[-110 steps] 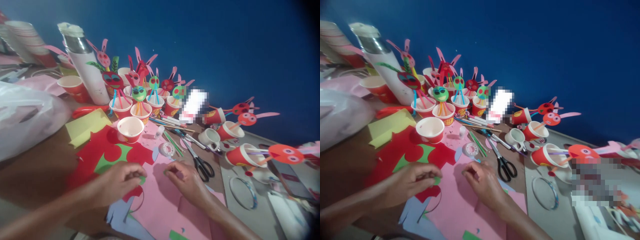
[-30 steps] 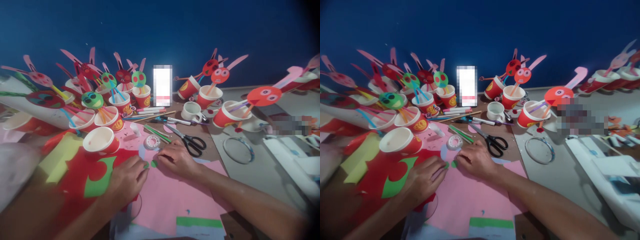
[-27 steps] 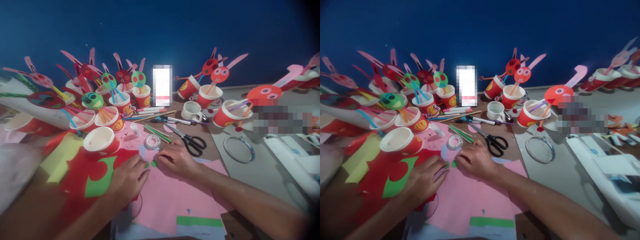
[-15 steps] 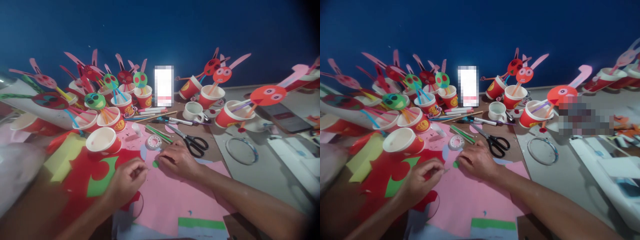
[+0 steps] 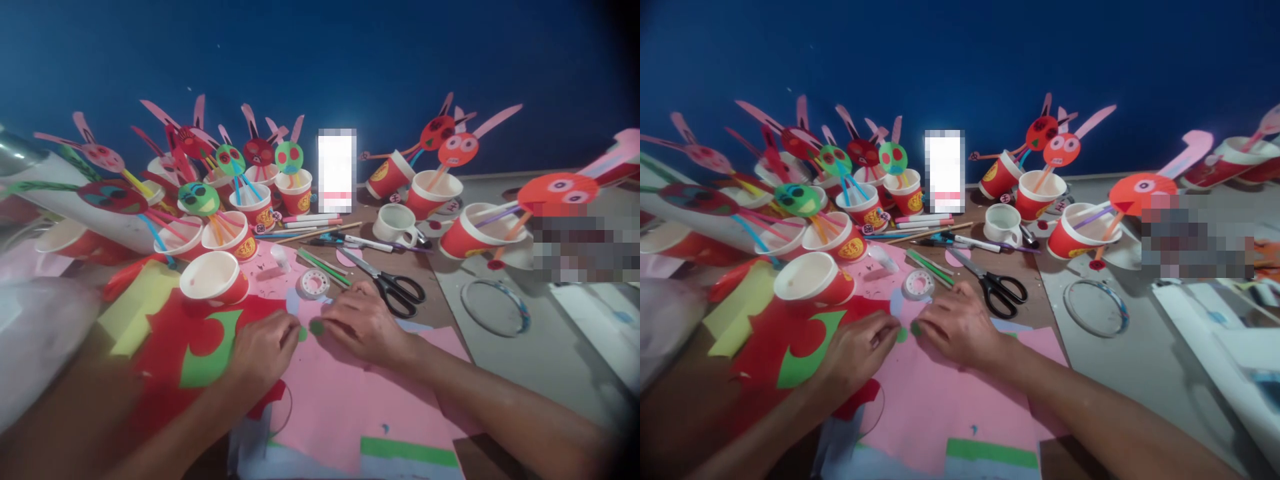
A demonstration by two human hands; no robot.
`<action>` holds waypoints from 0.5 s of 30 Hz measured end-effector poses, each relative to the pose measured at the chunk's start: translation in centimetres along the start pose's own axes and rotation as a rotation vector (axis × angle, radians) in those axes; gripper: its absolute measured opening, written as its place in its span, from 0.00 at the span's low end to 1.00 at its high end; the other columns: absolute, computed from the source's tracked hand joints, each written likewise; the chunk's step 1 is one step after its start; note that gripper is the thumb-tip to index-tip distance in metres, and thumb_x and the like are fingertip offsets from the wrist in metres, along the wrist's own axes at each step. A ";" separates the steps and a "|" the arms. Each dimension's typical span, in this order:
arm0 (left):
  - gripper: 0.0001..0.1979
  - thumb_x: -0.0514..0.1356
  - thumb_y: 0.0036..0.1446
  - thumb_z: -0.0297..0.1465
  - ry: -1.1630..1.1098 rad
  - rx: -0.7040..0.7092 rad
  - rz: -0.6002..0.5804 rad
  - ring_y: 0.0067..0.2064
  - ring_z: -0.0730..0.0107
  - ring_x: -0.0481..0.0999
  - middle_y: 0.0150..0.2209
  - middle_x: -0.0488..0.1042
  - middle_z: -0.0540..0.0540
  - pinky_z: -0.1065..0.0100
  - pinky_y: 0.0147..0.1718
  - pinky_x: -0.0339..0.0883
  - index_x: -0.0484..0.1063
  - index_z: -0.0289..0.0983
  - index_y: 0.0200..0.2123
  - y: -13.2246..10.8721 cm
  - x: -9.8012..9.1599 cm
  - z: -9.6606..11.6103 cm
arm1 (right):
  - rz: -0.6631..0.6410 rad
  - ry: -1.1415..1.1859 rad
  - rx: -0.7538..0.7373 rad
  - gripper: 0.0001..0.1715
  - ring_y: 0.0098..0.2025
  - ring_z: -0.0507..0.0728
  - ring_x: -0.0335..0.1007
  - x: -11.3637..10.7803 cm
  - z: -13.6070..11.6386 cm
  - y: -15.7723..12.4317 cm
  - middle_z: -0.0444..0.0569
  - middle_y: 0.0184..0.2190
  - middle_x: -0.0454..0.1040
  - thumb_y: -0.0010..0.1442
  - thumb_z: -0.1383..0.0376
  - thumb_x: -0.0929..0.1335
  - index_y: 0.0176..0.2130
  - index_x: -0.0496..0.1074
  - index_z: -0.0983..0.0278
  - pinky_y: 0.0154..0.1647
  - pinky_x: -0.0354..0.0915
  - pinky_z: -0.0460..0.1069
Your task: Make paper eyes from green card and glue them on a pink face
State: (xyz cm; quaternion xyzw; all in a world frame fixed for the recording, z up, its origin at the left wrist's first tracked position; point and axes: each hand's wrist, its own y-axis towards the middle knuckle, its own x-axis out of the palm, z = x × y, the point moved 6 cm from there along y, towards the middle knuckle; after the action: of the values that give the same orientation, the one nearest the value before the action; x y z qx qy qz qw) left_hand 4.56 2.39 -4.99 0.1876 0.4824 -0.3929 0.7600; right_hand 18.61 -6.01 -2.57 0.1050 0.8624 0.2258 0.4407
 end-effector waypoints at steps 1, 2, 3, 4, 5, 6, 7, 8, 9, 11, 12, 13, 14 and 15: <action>0.11 0.52 0.62 0.32 -0.004 0.017 -0.001 0.28 0.69 0.72 0.28 0.75 0.50 0.69 0.29 0.60 0.74 0.38 0.33 0.0 0.0 0.0 | -0.007 -0.021 -0.035 0.11 0.28 0.52 0.67 -0.1 -0.5 0.0 0.44 0.24 0.75 0.62 0.68 0.64 0.32 0.75 0.63 0.40 0.53 0.52; 0.11 0.52 0.62 0.31 -0.008 0.033 0.001 0.29 0.69 0.73 0.30 0.76 0.50 0.68 0.30 0.61 0.74 0.38 0.34 -0.1 0.1 0.1 | -0.016 -0.052 -0.082 0.11 0.28 0.52 0.66 -0.1 -1.1 0.1 0.44 0.24 0.74 0.62 0.68 0.64 0.32 0.75 0.63 0.41 0.53 0.52; 0.12 0.51 0.63 0.31 -0.013 0.049 0.003 0.31 0.68 0.74 0.31 0.76 0.49 0.68 0.31 0.62 0.74 0.38 0.35 -0.1 0.1 0.1 | -0.026 -0.092 -0.133 0.11 0.28 0.52 0.65 -0.1 -1.8 0.1 0.44 0.24 0.74 0.62 0.67 0.64 0.32 0.75 0.63 0.41 0.52 0.53; 0.12 0.50 0.63 0.31 -0.018 0.064 0.006 0.32 0.67 0.75 0.32 0.77 0.49 0.68 0.32 0.63 0.74 0.38 0.36 -0.2 0.1 0.1 | -0.038 -0.134 -0.187 0.11 0.28 0.52 0.64 0.0 -2.4 0.1 0.44 0.24 0.73 0.62 0.67 0.64 0.32 0.75 0.63 0.41 0.52 0.54; 0.13 0.50 0.63 0.30 -0.022 0.077 0.013 0.33 0.66 0.76 0.32 0.77 0.48 0.67 0.33 0.64 0.74 0.38 0.36 -0.2 0.2 0.1 | -0.051 -0.176 -0.236 0.11 0.28 0.53 0.64 0.2 -2.9 0.0 0.44 0.24 0.73 0.62 0.66 0.64 0.32 0.74 0.62 0.41 0.52 0.54; 0.13 0.50 0.63 0.30 -0.026 0.089 0.022 0.33 0.65 0.77 0.33 0.77 0.48 0.67 0.33 0.65 0.74 0.38 0.37 -0.3 0.2 0.1 | -0.063 -0.211 -0.269 0.10 0.28 0.53 0.63 0.4 -3.3 0.0 0.44 0.24 0.72 0.62 0.65 0.64 0.31 0.74 0.62 0.41 0.51 0.55; 0.13 0.50 0.63 0.30 -0.030 0.099 0.035 0.33 0.65 0.77 0.33 0.78 0.48 0.66 0.33 0.66 0.75 0.38 0.37 -0.3 0.2 0.1 | -0.073 -0.240 -0.283 0.09 0.28 0.54 0.63 0.7 -3.5 -0.1 0.44 0.24 0.72 0.61 0.65 0.64 0.31 0.74 0.62 0.40 0.51 0.55; 0.13 0.50 0.63 0.30 -0.036 0.108 0.051 0.33 0.65 0.78 0.33 0.78 0.48 0.66 0.33 0.67 0.75 0.38 0.38 -0.3 0.2 0.1 | -0.086 -0.265 -0.284 0.08 0.29 0.54 0.62 0.9 -3.6 -0.2 0.44 0.24 0.71 0.61 0.65 0.65 0.31 0.73 0.61 0.40 0.51 0.55; 0.13 0.50 0.63 0.30 -0.043 0.115 0.069 0.33 0.65 0.78 0.33 0.78 0.48 0.66 0.33 0.67 0.75 0.38 0.39 -0.2 0.0 0.1 | -0.100 -0.288 -0.280 0.08 0.28 0.54 0.61 1.2 -3.5 -0.2 0.44 0.24 0.70 0.60 0.66 0.65 0.31 0.73 0.61 0.39 0.50 0.55; 0.12 0.52 0.62 0.30 -0.063 0.125 0.122 0.35 0.67 0.79 0.35 0.79 0.49 0.68 0.34 0.69 0.75 0.38 0.40 -0.2 -1.0 0.1 | -0.125 -0.321 -0.265 0.08 0.28 0.54 0.59 1.6 -3.3 -0.3 0.44 0.23 0.69 0.60 0.67 0.66 0.30 0.72 0.60 0.38 0.50 0.55; 0.11 0.52 0.62 0.30 -0.074 0.126 0.151 0.36 0.67 0.79 0.37 0.80 0.49 0.69 0.35 0.70 0.75 0.39 0.41 -0.4 -1.9 0.2 | -0.137 -0.326 -0.259 0.08 0.27 0.54 0.58 1.8 -3.2 -0.4 0.43 0.23 0.69 0.60 0.68 0.65 0.29 0.72 0.60 0.38 0.49 0.55; 0.11 0.53 0.62 0.31 -0.084 0.130 0.196 0.38 0.68 0.79 0.38 0.80 0.49 0.71 0.35 0.70 0.75 0.39 0.42 -0.6 -3.0 0.3 | -0.146 -0.324 -0.257 0.09 0.27 0.54 0.58 2.0 -3.2 -0.4 0.43 0.23 0.69 0.60 0.68 0.65 0.29 0.72 0.59 0.38 0.49 0.55; 0.11 0.53 0.62 0.31 -0.092 0.127 0.232 0.40 0.69 0.79 0.39 0.79 0.49 0.72 0.37 0.70 0.74 0.39 0.42 -1.0 -4.2 0.3 | -0.151 -0.319 -0.254 0.09 0.27 0.54 0.57 2.1 -3.2 -0.5 0.43 0.23 0.69 0.60 0.69 0.65 0.29 0.71 0.59 0.37 0.49 0.54; 0.10 0.54 0.62 0.31 -0.094 0.125 0.286 0.41 0.70 0.78 0.38 0.79 0.50 0.72 0.38 0.70 0.75 0.40 0.41 -1.7 -5.6 0.4 | -0.152 -0.316 -0.252 0.10 0.27 0.53 0.57 2.2 -3.2 -0.5 0.43 0.23 0.69 0.60 0.69 0.65 0.28 0.71 0.60 0.37 0.49 0.54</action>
State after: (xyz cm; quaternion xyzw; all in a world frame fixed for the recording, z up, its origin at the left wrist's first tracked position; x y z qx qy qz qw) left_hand 2.19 3.43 0.26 0.2825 0.3896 -0.3184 0.8167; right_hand 14.74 -6.54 -2.74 0.0178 0.7529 0.2786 0.5960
